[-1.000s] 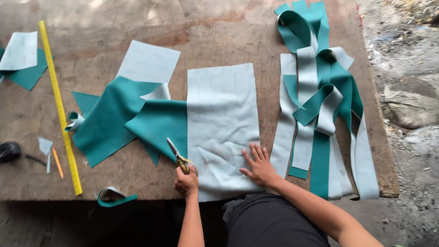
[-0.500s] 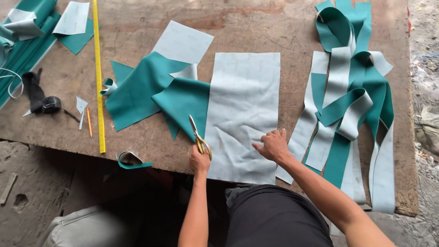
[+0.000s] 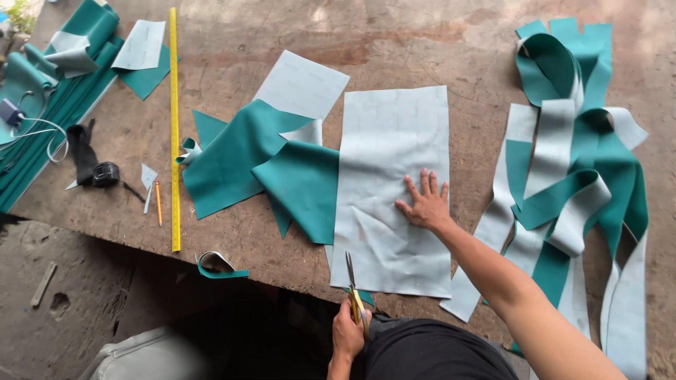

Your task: Cutting long strips of upholstery fabric using scissors on a wooden workbench.

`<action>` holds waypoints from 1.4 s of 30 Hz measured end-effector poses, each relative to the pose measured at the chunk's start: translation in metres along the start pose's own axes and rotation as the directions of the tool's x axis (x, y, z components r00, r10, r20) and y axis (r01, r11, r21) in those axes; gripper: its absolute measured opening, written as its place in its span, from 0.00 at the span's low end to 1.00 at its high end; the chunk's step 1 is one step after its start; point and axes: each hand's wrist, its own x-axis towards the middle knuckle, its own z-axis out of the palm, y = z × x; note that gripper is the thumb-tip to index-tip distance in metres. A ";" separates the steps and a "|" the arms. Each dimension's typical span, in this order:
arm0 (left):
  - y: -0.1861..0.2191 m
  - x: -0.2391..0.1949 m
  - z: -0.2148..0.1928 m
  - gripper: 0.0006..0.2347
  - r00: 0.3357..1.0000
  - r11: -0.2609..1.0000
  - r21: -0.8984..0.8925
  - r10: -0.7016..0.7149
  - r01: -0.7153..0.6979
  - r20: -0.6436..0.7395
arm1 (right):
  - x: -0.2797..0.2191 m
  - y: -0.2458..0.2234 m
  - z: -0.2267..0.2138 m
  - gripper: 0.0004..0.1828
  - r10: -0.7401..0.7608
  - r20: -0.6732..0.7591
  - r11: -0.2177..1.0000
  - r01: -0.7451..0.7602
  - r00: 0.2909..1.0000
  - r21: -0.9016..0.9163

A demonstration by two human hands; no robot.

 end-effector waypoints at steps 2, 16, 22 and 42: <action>0.024 -0.001 -0.007 0.10 0.995 0.997 -0.008 -0.072 0.073 0.067 | 0.027 0.010 -0.012 0.46 0.001 -0.039 0.999 0.000 0.999 0.032; 0.037 0.049 -0.013 0.18 0.697 0.995 0.096 -0.047 -0.032 0.715 | -0.144 0.107 0.084 0.33 0.492 -0.042 0.533 -0.263 0.870 0.804; 0.066 0.042 -0.015 0.20 0.604 0.945 0.252 -0.080 -0.206 0.793 | -0.174 0.085 0.108 0.43 0.447 -0.001 0.590 -0.294 0.895 0.752; 0.052 -0.017 0.076 0.32 0.674 0.995 -0.061 -0.009 0.080 0.738 | -0.184 0.085 0.122 0.15 0.394 0.200 0.444 -0.377 0.897 0.813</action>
